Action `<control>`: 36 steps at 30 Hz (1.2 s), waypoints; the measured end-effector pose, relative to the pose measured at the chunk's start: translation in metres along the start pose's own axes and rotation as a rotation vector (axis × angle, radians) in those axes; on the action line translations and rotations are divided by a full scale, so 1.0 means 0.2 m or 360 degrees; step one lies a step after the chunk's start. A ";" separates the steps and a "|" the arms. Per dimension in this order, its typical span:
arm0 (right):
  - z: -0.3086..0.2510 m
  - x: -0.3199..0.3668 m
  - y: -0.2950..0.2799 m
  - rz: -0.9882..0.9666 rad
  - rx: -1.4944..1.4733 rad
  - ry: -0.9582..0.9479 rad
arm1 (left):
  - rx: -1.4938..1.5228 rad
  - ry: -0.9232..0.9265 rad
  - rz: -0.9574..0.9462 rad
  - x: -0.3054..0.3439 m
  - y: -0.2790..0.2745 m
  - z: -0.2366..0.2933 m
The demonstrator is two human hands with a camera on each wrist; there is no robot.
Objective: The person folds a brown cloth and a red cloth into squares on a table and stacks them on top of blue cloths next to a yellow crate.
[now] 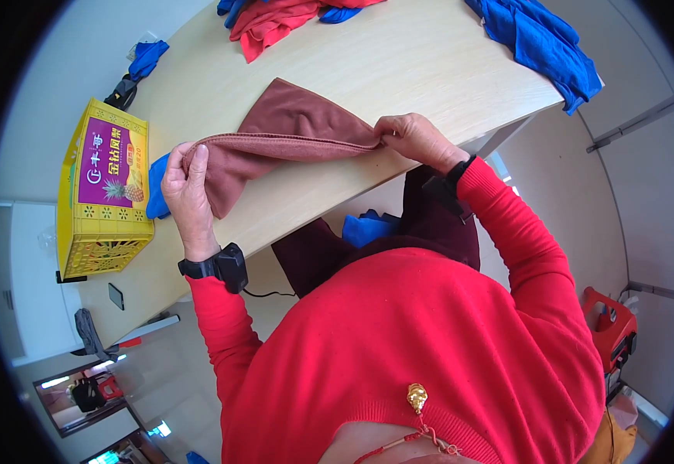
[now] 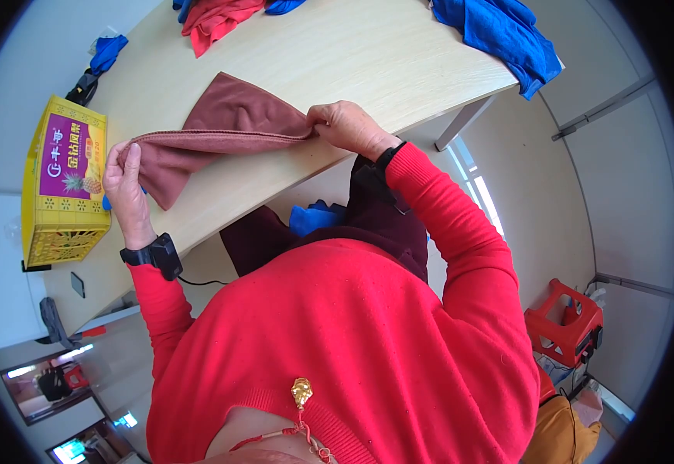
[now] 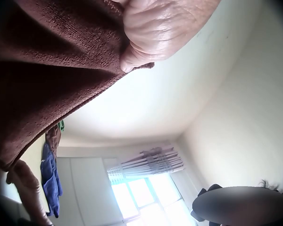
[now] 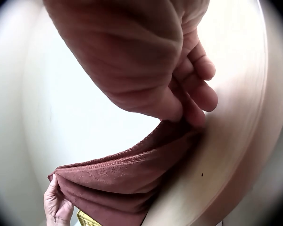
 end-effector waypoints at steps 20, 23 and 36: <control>-0.08 0.08 0.04 0.0222 -0.0096 0.0077 | 0.0050 -0.0004 0.0048 0.01 -0.04 -0.03; -0.09 0.07 0.07 0.0255 -0.0076 0.0102 | 0.0091 0.0002 0.0071 0.01 -0.05 -0.04; -0.14 0.02 0.07 0.0473 -0.0027 0.0125 | 0.0105 0.0005 0.0108 0.01 -0.13 -0.06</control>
Point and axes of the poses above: each hand's wrist, its own x-axis away from the middle knuckle, its own y-axis out of the palm, z = x × y, the point moved 6 cm from there along -x, towards the middle knuckle, and after that the axes turned 2 degrees about y, right-handed, at the moved point
